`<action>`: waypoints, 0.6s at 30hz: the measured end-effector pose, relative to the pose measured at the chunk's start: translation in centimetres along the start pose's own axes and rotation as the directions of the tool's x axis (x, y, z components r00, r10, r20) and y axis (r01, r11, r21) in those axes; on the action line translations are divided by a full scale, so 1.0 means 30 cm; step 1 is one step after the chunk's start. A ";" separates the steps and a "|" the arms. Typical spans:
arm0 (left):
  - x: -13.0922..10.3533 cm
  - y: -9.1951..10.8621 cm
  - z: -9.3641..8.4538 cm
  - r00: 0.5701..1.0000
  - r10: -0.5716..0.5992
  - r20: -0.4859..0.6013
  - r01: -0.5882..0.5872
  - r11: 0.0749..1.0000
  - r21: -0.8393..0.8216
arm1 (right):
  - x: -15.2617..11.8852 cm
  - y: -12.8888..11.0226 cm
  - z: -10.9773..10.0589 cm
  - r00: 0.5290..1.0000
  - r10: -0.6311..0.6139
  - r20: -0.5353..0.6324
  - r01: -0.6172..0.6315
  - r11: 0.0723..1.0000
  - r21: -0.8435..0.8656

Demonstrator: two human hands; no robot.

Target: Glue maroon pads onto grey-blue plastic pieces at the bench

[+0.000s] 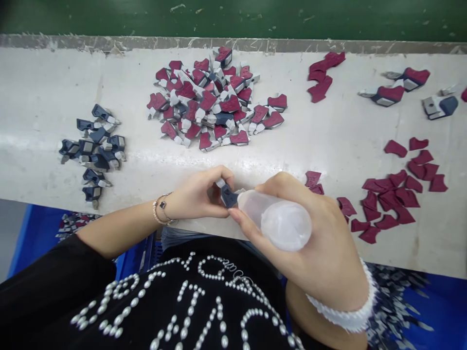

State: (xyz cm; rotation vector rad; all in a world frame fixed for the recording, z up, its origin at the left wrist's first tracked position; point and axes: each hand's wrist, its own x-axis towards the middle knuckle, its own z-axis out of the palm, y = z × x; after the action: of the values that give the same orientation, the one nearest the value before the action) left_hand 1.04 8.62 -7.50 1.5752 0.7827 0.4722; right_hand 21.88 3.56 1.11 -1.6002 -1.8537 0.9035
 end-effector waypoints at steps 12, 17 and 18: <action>-0.004 -0.006 0.003 0.998 0.033 0.046 -0.035 0.999 0.036 | 0.021 -0.019 0.029 1.000 -0.030 0.005 0.030 0.999 0.027; -0.005 -0.003 -0.001 0.999 -0.001 0.036 0.003 0.999 -0.033 | 0.019 -0.020 0.014 0.999 -0.032 -0.035 0.034 0.997 0.063; -0.005 -0.002 -0.002 0.999 -0.017 0.031 0.019 0.998 -0.053 | 0.016 -0.012 -0.003 0.998 -0.027 -0.050 0.031 0.996 0.079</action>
State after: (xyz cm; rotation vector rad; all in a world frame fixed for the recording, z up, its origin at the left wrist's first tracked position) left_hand 0.89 8.55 -7.53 1.5218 0.7545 0.4515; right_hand 21.63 4.01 1.43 -1.5305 -1.7802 0.9058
